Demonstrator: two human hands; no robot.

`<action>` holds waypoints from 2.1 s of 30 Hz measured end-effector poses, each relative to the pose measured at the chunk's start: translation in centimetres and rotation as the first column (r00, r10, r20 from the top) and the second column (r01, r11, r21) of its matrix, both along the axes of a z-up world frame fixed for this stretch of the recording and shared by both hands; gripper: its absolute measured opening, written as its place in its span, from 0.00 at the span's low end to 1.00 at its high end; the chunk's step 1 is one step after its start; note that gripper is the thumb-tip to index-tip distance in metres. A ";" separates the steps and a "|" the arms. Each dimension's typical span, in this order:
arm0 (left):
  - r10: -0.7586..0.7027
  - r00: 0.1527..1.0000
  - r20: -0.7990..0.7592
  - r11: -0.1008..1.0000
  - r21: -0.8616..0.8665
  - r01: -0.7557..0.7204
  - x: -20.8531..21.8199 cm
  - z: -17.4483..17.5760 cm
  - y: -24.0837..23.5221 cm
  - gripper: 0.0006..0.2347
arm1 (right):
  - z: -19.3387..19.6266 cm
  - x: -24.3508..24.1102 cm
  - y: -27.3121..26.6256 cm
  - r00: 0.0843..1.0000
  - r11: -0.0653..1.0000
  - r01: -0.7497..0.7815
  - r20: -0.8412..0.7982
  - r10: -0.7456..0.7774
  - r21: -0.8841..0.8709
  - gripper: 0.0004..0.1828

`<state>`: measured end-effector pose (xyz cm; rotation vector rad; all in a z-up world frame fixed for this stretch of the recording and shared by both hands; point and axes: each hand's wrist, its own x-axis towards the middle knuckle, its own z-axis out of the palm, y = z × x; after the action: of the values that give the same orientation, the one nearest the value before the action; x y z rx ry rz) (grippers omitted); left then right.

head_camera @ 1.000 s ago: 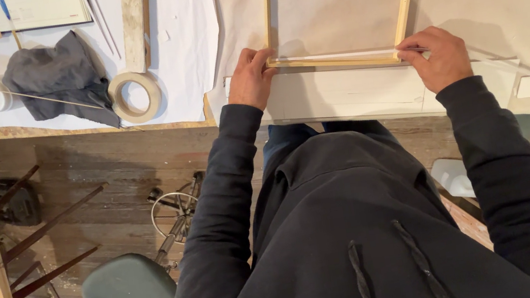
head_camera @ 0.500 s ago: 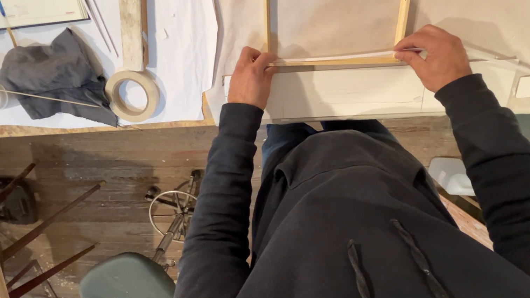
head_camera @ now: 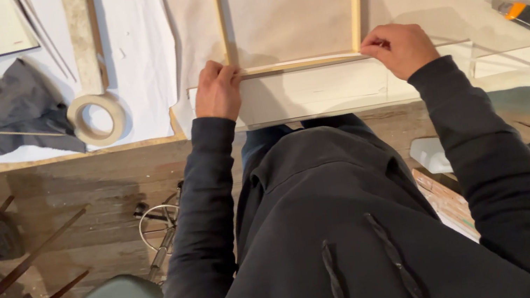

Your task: Preparing a picture frame by measuring and cutting spacers for artwork.

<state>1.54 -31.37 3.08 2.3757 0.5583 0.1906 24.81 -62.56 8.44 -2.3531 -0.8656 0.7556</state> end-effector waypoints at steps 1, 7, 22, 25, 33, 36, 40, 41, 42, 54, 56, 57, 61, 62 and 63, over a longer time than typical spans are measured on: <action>-0.005 1.000 -0.001 1.000 0.026 0.005 -0.1 0.3 0.0 0.04 | 0.2 0.0 0.2 0.999 0.999 0.019 -0.038 -0.021 -0.029 0.09; -0.013 1.000 -0.007 0.997 0.080 0.014 0.0 0.7 0.1 0.04 | 3.1 0.0 1.4 0.944 0.970 -0.142 0.268 0.193 -0.196 0.12; -0.017 1.000 -0.018 0.993 0.113 0.019 0.0 0.8 0.1 0.05 | 0.1 1.0 0.9 0.974 0.960 -0.138 0.141 0.175 -0.243 0.14; -0.024 0.999 -0.027 0.994 0.108 0.027 -0.3 0.5 0.0 0.05 | -0.1 0.7 0.9 0.981 0.962 -0.133 0.109 0.163 -0.238 0.12; -0.094 0.995 -0.025 0.961 0.258 0.097 2.5 2.6 -2.3 0.06 | 0.0 0.5 1.0 0.982 0.963 -0.132 0.100 0.159 -0.236 0.12; -0.205 0.978 0.030 0.948 0.254 0.191 4.7 0.9 -5.4 0.06 | 0.0 0.5 1.0 0.980 0.964 -0.125 0.120 0.156 -0.237 0.12; -0.350 0.915 0.200 0.936 0.103 0.336 8.3 -0.1 -9.9 0.08 | -0.1 0.3 0.8 0.982 0.977 -0.122 0.125 0.145 -0.174 0.10; -0.392 0.893 0.223 0.919 0.061 0.388 9.2 0.1 -10.9 0.09 | -0.2 0.3 0.7 0.978 0.980 -0.129 0.144 0.150 -0.149 0.10; -0.393 0.892 0.224 0.919 0.058 0.391 9.8 -0.2 -11.6 0.09 | -0.3 0.3 0.5 0.978 0.980 -0.127 0.143 0.149 -0.152 0.10; -0.420 0.866 0.272 0.903 0.030 0.428 10.9 -1.3 -13.4 0.10 | -1.2 6.7 -9.9 0.981 0.994 0.055 0.179 -0.072 0.097 0.09; -0.422 0.862 0.280 0.899 0.009 0.437 11.0 -1.2 -13.2 0.10 | -0.7 10.1 -16.1 0.891 0.997 0.071 0.452 -0.048 -0.035 0.05; -0.418 0.864 0.282 0.902 0.014 0.432 11.1 -1.2 -13.1 0.10 | -0.7 10.9 -19.2 0.889 0.997 0.065 0.456 -0.044 -0.031 0.05; -0.427 0.855 0.295 0.899 0.040 0.435 11.1 -1.1 -13.0 0.10 | -0.9 12.4 -27.8 0.824 0.875 0.147 0.547 0.150 -0.461 0.18; -0.431 0.856 0.287 0.897 0.035 0.440 11.1 -1.0 -13.0 0.10 | -1.0 12.4 -29.1 0.855 0.828 0.152 0.492 0.163 -0.540 0.21; -0.431 0.856 0.284 0.897 0.030 0.441 10.9 -1.0 -13.1 0.10 | -0.4 11.9 -28.2 0.857 0.826 0.151 0.488 0.164 -0.543 0.21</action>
<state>12.43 -44.52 2.06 2.3144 -0.1202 0.3059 36.68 -90.78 8.03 -3.1878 -0.9538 0.4013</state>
